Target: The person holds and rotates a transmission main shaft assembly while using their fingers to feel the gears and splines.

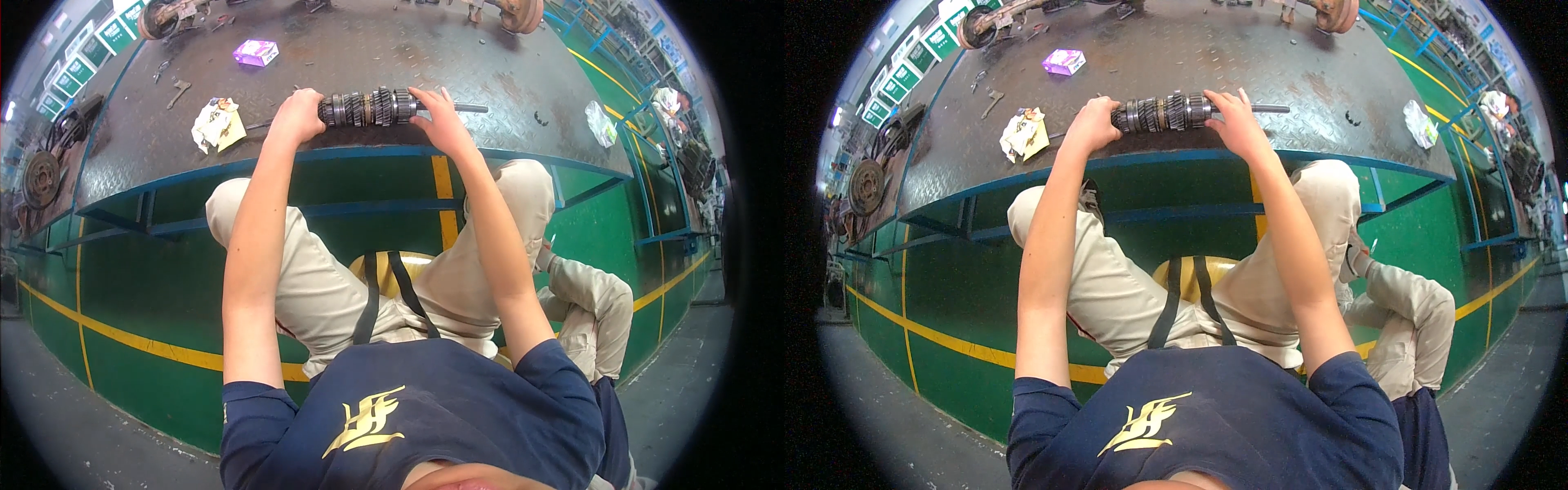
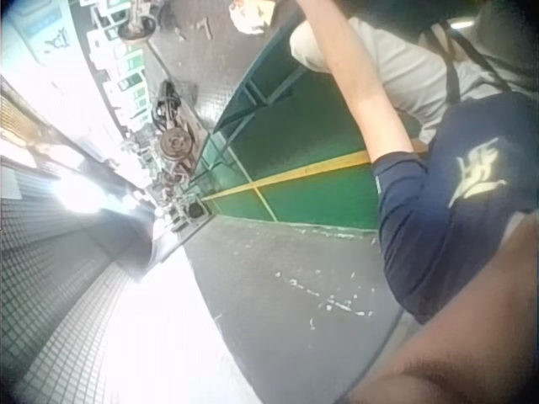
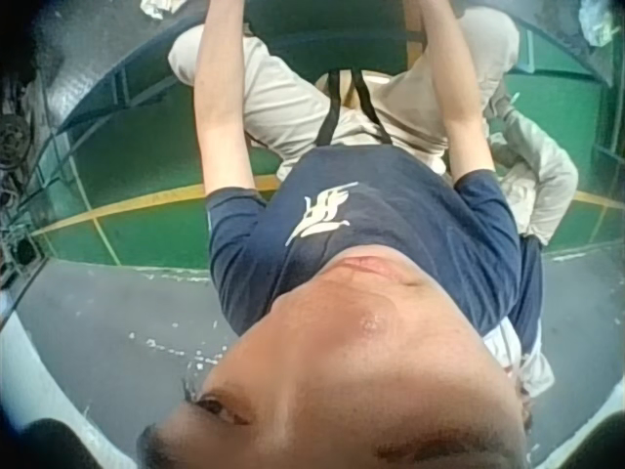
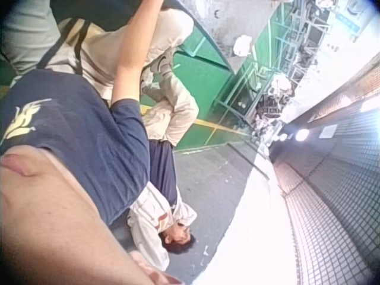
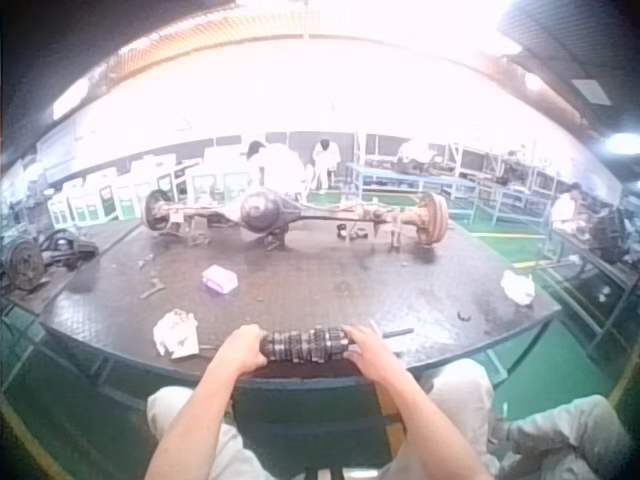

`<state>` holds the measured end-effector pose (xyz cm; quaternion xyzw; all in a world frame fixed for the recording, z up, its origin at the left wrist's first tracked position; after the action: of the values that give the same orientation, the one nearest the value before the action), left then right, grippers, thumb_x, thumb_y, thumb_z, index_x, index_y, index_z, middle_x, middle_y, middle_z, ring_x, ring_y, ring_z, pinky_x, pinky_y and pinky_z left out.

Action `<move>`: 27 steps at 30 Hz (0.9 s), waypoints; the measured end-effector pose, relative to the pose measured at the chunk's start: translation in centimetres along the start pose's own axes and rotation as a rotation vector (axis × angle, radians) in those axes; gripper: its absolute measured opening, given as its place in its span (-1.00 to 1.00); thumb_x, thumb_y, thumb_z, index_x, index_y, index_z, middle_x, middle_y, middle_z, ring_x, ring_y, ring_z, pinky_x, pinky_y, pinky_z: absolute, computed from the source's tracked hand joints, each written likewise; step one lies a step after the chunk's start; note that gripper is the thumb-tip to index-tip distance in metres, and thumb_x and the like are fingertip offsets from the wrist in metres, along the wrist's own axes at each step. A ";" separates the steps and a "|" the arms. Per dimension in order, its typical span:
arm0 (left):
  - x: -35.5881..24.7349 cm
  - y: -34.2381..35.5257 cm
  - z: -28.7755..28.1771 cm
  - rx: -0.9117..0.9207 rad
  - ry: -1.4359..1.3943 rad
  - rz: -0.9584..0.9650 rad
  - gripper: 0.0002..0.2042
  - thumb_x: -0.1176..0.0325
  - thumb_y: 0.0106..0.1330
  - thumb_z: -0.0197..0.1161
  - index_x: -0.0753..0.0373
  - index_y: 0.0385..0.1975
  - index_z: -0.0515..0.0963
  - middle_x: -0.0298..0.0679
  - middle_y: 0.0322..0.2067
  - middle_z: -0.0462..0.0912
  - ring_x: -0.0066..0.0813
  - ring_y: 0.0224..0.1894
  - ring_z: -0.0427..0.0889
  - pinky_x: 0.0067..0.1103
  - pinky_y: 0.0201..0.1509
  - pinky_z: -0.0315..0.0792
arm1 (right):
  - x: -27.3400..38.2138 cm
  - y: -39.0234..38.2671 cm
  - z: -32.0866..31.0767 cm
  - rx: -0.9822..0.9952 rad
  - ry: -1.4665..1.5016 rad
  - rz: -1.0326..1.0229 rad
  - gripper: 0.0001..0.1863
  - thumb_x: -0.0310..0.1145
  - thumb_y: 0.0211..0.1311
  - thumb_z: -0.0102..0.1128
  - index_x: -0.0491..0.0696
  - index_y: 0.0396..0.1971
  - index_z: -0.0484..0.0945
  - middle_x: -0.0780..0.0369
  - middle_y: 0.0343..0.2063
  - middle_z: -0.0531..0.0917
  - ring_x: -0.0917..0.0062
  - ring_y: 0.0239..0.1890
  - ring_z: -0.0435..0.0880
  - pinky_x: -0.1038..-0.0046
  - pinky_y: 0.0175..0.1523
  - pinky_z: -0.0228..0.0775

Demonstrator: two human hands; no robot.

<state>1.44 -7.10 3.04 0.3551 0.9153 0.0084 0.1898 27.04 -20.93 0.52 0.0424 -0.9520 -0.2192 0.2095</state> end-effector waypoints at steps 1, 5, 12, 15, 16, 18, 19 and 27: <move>-0.1 0.0 -0.1 0.004 0.006 -0.010 -0.71 0.52 -0.07 0.31 0.33 -0.26 0.64 0.07 -0.19 0.65 0.01 -0.06 0.63 -0.28 0.08 0.50 | 0.1 0.0 0.0 0.000 0.002 0.000 -0.39 -0.46 0.13 0.31 -0.04 0.23 0.39 0.06 0.06 0.56 0.18 0.20 0.46 0.08 0.50 -0.13; -0.3 0.1 0.0 0.020 0.028 -0.002 -0.71 0.52 -0.07 0.32 0.33 -0.26 0.64 0.06 -0.18 0.65 0.02 -0.06 0.62 -0.28 0.09 0.50 | -0.3 0.0 0.2 0.002 -0.020 0.008 -0.39 -0.46 0.14 0.30 -0.05 0.23 0.38 0.04 0.05 0.56 0.16 0.20 0.46 0.07 0.50 -0.15; 0.3 -0.5 0.8 -0.062 0.048 0.015 -0.58 0.45 -0.14 0.37 0.34 -0.16 0.63 0.05 -0.16 0.62 0.02 -0.03 0.59 -0.30 0.15 0.48 | -0.4 0.1 0.5 0.021 -0.016 0.029 -0.39 -0.43 0.14 0.30 -0.06 0.23 0.38 0.03 0.04 0.57 0.15 0.19 0.46 0.08 0.50 -0.14; 0.5 -0.2 0.8 -0.076 0.064 0.021 -0.60 0.43 -0.14 0.37 0.33 -0.19 0.63 0.04 -0.18 0.63 0.02 -0.02 0.59 -0.29 0.15 0.48 | -0.2 0.2 0.4 0.007 -0.012 0.012 -0.40 -0.43 0.14 0.30 -0.06 0.23 0.39 0.04 0.04 0.57 0.16 0.19 0.46 0.09 0.50 -0.14; 0.4 -0.1 0.8 -0.068 0.076 0.029 -0.60 0.43 -0.14 0.37 0.32 -0.18 0.63 0.04 -0.18 0.63 0.02 -0.02 0.59 -0.29 0.15 0.47 | -0.2 0.2 0.4 0.010 -0.015 0.021 -0.40 -0.43 0.14 0.30 -0.06 0.23 0.39 0.04 0.04 0.57 0.16 0.19 0.46 0.10 0.50 -0.14; 0.4 0.0 0.7 -0.066 0.088 0.036 -0.60 0.43 -0.14 0.37 0.32 -0.18 0.63 0.03 -0.18 0.63 0.02 -0.01 0.58 -0.29 0.14 0.47 | -0.2 0.2 0.4 0.011 -0.020 0.026 -0.39 -0.43 0.14 0.30 -0.06 0.23 0.38 0.04 0.05 0.57 0.17 0.19 0.46 0.10 0.50 -0.14; 0.4 0.1 0.7 -0.051 0.090 0.027 -0.59 0.43 -0.14 0.37 0.31 -0.18 0.63 0.04 -0.17 0.63 0.02 -0.01 0.58 -0.29 0.14 0.47 | -0.2 0.2 0.4 0.008 -0.019 0.026 -0.39 -0.43 0.14 0.30 -0.07 0.23 0.38 0.03 0.05 0.57 0.17 0.19 0.46 0.11 0.50 -0.14; 0.4 0.6 0.3 -0.016 0.037 -0.006 -0.60 0.47 -0.17 0.37 0.31 -0.21 0.64 0.08 -0.24 0.67 0.02 -0.08 0.64 -0.30 0.08 0.51 | -0.4 0.4 0.7 -0.015 -0.051 -0.002 -0.39 -0.44 0.13 0.30 -0.08 0.23 0.38 0.03 0.05 0.56 0.19 0.20 0.45 0.15 0.50 -0.11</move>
<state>1.67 -6.37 2.68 0.3506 0.9197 0.0216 0.1757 27.14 -20.26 -0.02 0.0360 -0.9553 -0.2275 0.1854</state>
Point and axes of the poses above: each hand's wrist, its own y-axis towards the middle knuckle, its own z-axis out of the palm, x = y × z, the point moved 1 cm from there along y, towards the middle knuckle
